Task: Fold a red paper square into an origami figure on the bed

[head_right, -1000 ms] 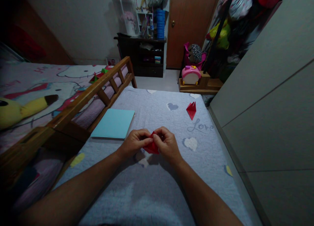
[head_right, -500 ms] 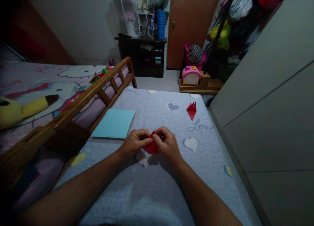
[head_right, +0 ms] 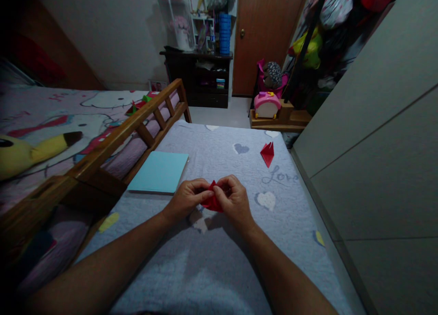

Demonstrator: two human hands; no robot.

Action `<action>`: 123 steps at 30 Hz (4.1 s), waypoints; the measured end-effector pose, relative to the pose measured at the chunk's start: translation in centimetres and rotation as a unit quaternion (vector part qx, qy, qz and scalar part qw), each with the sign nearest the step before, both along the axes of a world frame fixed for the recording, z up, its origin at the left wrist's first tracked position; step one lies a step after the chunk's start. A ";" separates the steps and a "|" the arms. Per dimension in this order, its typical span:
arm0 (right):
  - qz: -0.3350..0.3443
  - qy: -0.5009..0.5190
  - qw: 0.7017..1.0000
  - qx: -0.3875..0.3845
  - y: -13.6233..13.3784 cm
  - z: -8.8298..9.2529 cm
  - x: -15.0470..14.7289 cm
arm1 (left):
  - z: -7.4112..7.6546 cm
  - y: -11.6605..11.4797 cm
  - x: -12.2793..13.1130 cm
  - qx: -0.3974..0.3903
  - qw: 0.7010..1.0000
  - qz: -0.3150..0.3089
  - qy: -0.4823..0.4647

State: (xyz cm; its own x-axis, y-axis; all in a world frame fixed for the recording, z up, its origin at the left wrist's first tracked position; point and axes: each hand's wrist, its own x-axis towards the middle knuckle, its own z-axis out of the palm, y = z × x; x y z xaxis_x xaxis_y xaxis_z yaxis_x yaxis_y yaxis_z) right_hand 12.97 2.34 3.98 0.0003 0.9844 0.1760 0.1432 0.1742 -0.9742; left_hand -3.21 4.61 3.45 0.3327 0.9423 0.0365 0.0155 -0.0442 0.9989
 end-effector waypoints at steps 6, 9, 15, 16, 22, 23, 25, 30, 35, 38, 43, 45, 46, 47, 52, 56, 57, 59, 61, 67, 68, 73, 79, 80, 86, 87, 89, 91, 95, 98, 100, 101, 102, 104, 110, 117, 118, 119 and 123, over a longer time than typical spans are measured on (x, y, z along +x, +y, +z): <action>-0.013 -0.040 0.998 0.049 0.1 -0.2 0.1 | -0.1 0.0 -0.1 0.038 0.998 0.010 0.039; -0.001 -0.050 0.998 0.048 0.2 -0.1 0.3 | -0.2 0.1 -0.1 0.049 0.998 0.006 0.042; 0.027 -0.049 0.998 0.024 0.3 0.1 0.6 | -0.1 0.0 -0.1 0.054 0.997 0.008 0.045; 0.031 -0.046 0.998 0.021 0.3 0.1 0.6 | 0.0 0.0 -0.1 0.053 0.998 0.008 0.046; 0.057 0.010 0.998 -0.016 0.5 -0.1 0.7 | 0.2 0.0 -0.1 0.027 0.999 -0.003 0.033; 0.065 0.026 0.997 -0.027 0.5 -0.1 0.7 | 0.1 0.0 -0.1 0.018 0.999 -0.007 0.026; 0.077 0.055 0.995 -0.043 0.6 -0.2 0.7 | -0.1 0.1 -0.2 0.002 1.000 -0.014 0.015; 0.095 0.091 0.989 -0.068 0.7 -0.3 0.6 | -0.5 0.1 -0.3 -0.008 1.000 -0.026 -0.004; 0.090 0.079 0.991 -0.066 0.6 -0.4 0.6 | -0.4 0.1 -0.2 -0.022 0.999 -0.028 -0.012; 0.081 0.061 0.993 -0.054 0.5 -0.5 0.5 | -0.4 0.0 -0.1 -0.031 0.999 -0.019 -0.006; 0.047 0.055 0.996 -0.042 0.5 -0.5 0.4 | -0.5 0.0 -0.1 -0.045 0.999 -0.011 -0.017; 0.044 0.065 0.996 -0.039 0.5 -0.5 0.4 | -0.4 0.0 0.0 -0.046 0.999 -0.010 -0.021; 0.049 0.070 0.995 -0.042 0.5 -0.4 0.5 | -0.3 -0.1 -0.1 -0.045 0.999 -0.011 -0.021; 0.055 0.074 0.995 -0.048 0.5 -0.3 0.6 | -0.2 -0.1 -0.1 -0.044 0.999 -0.013 -0.021; 0.070 0.086 0.991 -0.070 0.6 -0.1 0.9 | 0.1 -0.1 -0.2 -0.036 0.999 -0.017 -0.027; 0.070 0.090 0.992 -0.062 0.4 0.0 0.7 | -0.1 -0.1 -0.3 -0.008 1.000 -0.001 -0.014; 0.069 0.086 0.992 -0.061 0.4 0.0 0.7 | -0.1 -0.1 -0.3 0.002 1.000 0.003 -0.005; 0.064 0.069 0.994 -0.061 0.4 0.0 0.5 | -0.1 -0.1 -0.2 0.023 1.000 0.008 0.016; 0.060 0.055 0.995 -0.062 0.4 0.0 0.4 | 0.1 -0.2 -0.1 0.038 0.999 0.007 0.031; 0.055 0.067 0.993 -0.077 0.5 0.3 0.4 | 0.4 -0.3 -0.1 0.029 0.999 0.003 0.032; 0.054 0.067 0.993 -0.077 0.5 0.4 0.4 | 0.4 -0.3 -0.1 0.026 0.999 0.004 0.031; 0.055 0.067 0.994 -0.071 0.5 0.5 0.4 | 0.0 -0.2 -0.2 0.017 0.999 0.001 0.028; 0.066 0.086 0.991 -0.075 0.5 0.1 0.4 | 0.1 -0.2 -0.1 -0.027 0.999 0.000 -0.018; 0.073 0.096 0.990 -0.079 0.5 0.0 0.4 | 0.1 -0.2 -0.1 -0.036 0.999 0.001 -0.028; 0.116 0.146 0.978 -0.094 0.6 -0.1 0.6 | -0.3 -0.2 -0.2 -0.090 0.992 0.011 -0.084; 0.115 0.146 0.978 -0.095 0.6 -0.1 0.6 | -0.4 -0.2 -0.2 -0.093 0.992 0.013 -0.088; 0.109 0.145 0.978 -0.098 0.6 -0.1 0.6 | -0.5 -0.2 -0.2 -0.097 0.991 0.012 -0.090; 0.106 0.146 0.978 -0.102 0.6 -0.1 0.5 | -0.5 -0.2 -0.2 -0.097 0.991 0.008 -0.091; 0.101 0.155 0.977 -0.108 0.6 -0.2 0.4 | -0.2 -0.3 -0.2 -0.095 0.991 0.001 -0.094; 0.105 0.172 0.972 -0.117 0.6 -0.2 0.5 | -0.1 -0.3 -0.2 -0.105 0.989 -0.007 -0.102; 0.110 0.184 0.969 -0.122 0.7 -0.3 0.5 | 0.0 -0.4 -0.2 -0.111 0.987 -0.014 -0.114; 0.110 0.187 0.968 -0.123 0.7 -0.3 0.5 | 0.0 -0.3 -0.2 -0.112 0.986 -0.016 -0.119; 0.109 0.187 0.968 -0.124 0.7 -0.2 0.5 | 0.1 -0.3 -0.1 -0.111 0.986 -0.016 -0.121; 0.105 0.179 0.971 -0.123 0.7 -0.2 0.5 | 0.1 -0.3 -0.1 -0.104 0.988 -0.012 -0.115; 0.086 0.150 0.980 -0.099 0.7 -0.2 0.4 | 0.4 -0.3 -0.2 -0.063 0.996 0.011 -0.067; 0.030 0.107 0.990 -0.085 0.6 -0.1 0.2 | 0.5 -0.3 -0.3 0.008 0.999 0.032 0.005; 0.032 0.102 0.990 -0.087 0.6 0.0 0.2 | 0.5 -0.3 -0.3 0.016 0.999 0.034 0.014; 0.035 0.100 0.990 -0.089 0.5 0.0 0.2 | 0.5 -0.3 -0.3 0.023 0.999 0.035 0.021; 0.041 0.104 0.989 -0.093 0.5 0.2 0.2 | 0.5 -0.2 -0.3 0.041 0.998 0.034 0.034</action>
State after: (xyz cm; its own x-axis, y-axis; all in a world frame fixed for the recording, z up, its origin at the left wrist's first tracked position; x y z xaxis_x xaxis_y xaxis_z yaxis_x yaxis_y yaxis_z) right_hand 13.17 2.81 4.14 -0.0634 0.9980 -0.0031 -0.0716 -0.0076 -0.9974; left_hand -3.46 4.43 3.92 0.2719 0.9578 0.0937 0.0892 -0.1220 0.9885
